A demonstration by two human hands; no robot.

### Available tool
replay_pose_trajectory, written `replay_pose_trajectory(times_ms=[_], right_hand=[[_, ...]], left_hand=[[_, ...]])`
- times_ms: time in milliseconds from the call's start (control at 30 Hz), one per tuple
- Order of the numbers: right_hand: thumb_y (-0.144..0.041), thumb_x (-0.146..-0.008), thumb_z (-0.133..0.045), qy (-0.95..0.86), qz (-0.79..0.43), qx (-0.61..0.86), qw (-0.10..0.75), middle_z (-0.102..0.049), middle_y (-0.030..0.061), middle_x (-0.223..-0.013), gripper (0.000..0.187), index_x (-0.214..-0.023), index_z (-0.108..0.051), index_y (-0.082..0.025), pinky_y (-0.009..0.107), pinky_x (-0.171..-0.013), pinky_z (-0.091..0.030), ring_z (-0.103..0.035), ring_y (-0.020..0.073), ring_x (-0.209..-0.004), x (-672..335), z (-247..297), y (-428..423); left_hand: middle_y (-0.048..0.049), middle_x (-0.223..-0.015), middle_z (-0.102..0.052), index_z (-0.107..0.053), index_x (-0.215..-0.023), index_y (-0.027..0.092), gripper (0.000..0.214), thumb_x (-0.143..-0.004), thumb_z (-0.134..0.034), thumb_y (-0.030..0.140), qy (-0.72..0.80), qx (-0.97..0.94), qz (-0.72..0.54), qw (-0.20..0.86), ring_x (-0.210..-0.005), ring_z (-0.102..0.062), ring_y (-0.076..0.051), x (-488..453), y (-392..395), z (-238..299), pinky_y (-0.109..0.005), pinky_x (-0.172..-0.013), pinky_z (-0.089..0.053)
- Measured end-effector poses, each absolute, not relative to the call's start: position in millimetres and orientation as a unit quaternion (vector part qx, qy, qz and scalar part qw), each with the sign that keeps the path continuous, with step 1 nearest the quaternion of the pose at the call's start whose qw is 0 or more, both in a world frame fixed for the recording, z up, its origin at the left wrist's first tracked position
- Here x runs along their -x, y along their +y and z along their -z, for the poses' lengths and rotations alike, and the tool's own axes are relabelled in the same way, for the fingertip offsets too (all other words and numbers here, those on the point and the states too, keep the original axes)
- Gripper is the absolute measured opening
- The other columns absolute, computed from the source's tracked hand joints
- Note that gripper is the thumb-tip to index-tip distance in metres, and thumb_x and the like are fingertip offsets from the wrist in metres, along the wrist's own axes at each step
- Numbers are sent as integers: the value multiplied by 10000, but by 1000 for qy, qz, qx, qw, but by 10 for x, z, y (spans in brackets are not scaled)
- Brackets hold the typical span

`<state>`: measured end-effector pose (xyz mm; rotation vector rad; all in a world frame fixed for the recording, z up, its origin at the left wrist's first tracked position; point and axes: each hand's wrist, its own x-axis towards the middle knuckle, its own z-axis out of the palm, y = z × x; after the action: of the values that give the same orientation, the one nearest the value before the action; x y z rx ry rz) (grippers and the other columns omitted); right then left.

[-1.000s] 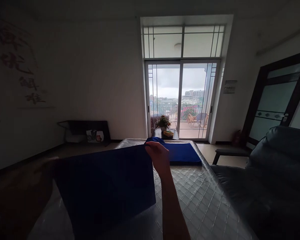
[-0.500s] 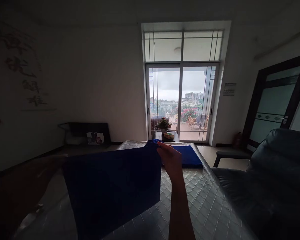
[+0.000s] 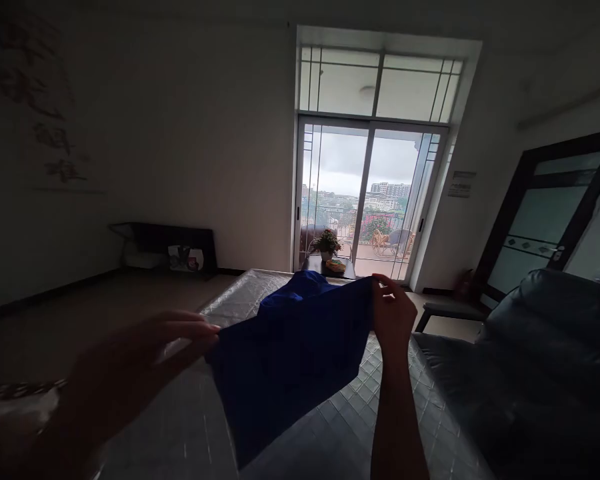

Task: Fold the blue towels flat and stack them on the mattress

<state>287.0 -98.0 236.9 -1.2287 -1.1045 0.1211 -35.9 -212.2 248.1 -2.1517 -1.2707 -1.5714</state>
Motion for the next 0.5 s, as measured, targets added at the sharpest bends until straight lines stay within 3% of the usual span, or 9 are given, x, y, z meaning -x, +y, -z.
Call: replay_pose_trajectory(times_ms=[133,267,400,500], right_hand=[[-428,-799,-583,-483,-39,544,685,-694,55,-820,356,-1043,-694,-193,279,-599,-458,-635,175,-672,-2975,-2535,-759],[-323,-830,-525,-587,-56,547,594,-706,69,-834,286,-1016,-675,-166,311,-688,-474,-631,171,-706,-2649,-2475,-185],[-215,-798,-552,-686,-98,500,520,-706,14,-756,164,-850,-707,-206,277,-707,-470,-644,141,-682,-1888,-2001,185],[-160,-759,-577,-759,-126,450,453,-723,-18,-785,197,-852,-729,-245,244,-679,-471,-671,137,-708,-1312,-1460,67]], left_hand=[[34,-869,-676,-732,-916,316,93,-857,-660,310,-351,768,534,35,-728,-661,-79,20,-2074,-2493,-182,-648,-554],[15,-919,-624,-724,-947,298,129,-880,-618,270,-352,762,544,10,-718,-652,-70,-44,-1952,-2350,-189,-657,-548],[-12,-972,-609,-722,-948,260,163,-880,-574,255,-473,712,519,8,-687,-666,-88,162,-1920,-1889,-218,-653,-552],[-21,-939,-628,-725,-920,266,207,-864,-526,250,-594,664,451,-41,-693,-692,-141,416,-1976,-1307,-240,-589,-545]])
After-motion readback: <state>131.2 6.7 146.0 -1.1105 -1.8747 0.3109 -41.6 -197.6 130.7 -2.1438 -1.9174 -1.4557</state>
